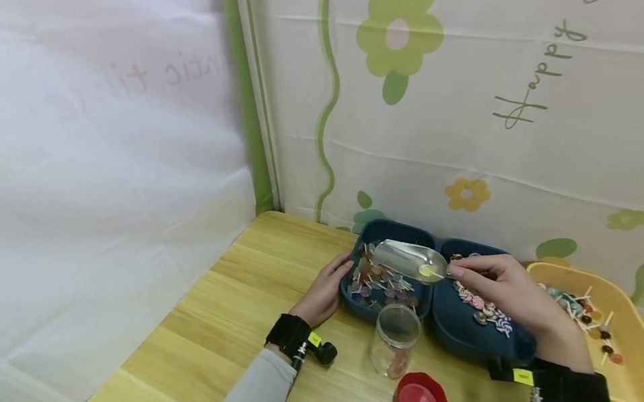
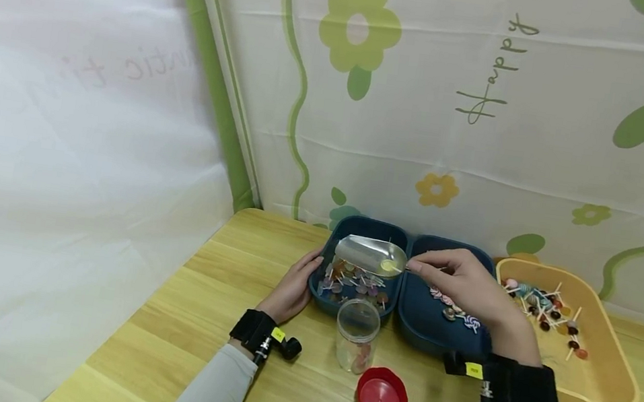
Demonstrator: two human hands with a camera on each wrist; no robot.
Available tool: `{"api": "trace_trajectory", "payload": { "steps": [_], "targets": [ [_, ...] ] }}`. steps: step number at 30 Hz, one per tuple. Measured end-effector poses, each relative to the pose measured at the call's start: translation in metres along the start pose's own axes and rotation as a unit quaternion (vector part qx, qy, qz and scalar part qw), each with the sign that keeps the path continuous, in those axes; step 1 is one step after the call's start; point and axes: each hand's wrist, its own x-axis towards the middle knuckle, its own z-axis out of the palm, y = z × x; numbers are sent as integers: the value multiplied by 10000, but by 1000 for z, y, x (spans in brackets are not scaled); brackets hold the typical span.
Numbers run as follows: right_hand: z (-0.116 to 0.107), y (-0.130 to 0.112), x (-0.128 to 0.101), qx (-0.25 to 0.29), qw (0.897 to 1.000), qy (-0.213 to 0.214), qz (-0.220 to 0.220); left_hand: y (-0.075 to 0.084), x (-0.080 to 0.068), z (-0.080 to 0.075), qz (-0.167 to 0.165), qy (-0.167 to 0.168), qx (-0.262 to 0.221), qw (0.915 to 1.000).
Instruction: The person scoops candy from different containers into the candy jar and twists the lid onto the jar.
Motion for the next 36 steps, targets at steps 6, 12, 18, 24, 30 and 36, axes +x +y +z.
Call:
{"api": "trace_trajectory", "payload": {
  "steps": [6, 12, 18, 24, 30, 36],
  "targets": [
    [-22, -29, -25, -613, 9981, -65, -89, -1, -1, -1, 9, 6, -33, 10000],
    [-33, -50, -47, -1418, 9890, 270, 316, -1, 1, 0, 21, 22, 11, 10000],
    [-33, -62, -58, -1851, 9813, 90, 522, -2, 1, -1, 48, -54, -38, 10000],
    [-28, -66, -60, -2025, 9786, -139, 343, -2, 1, -2, 56, -100, -61, 9999],
    [-30, -63, -61, -1984, 9787, -159, 496, -3, 1, -2, 46, -65, -59, 10000],
    [-36, -63, -63, -2212, 9732, 67, 620, -3, 2, -2, 55, -1, -3, 10000]
  ]
}}
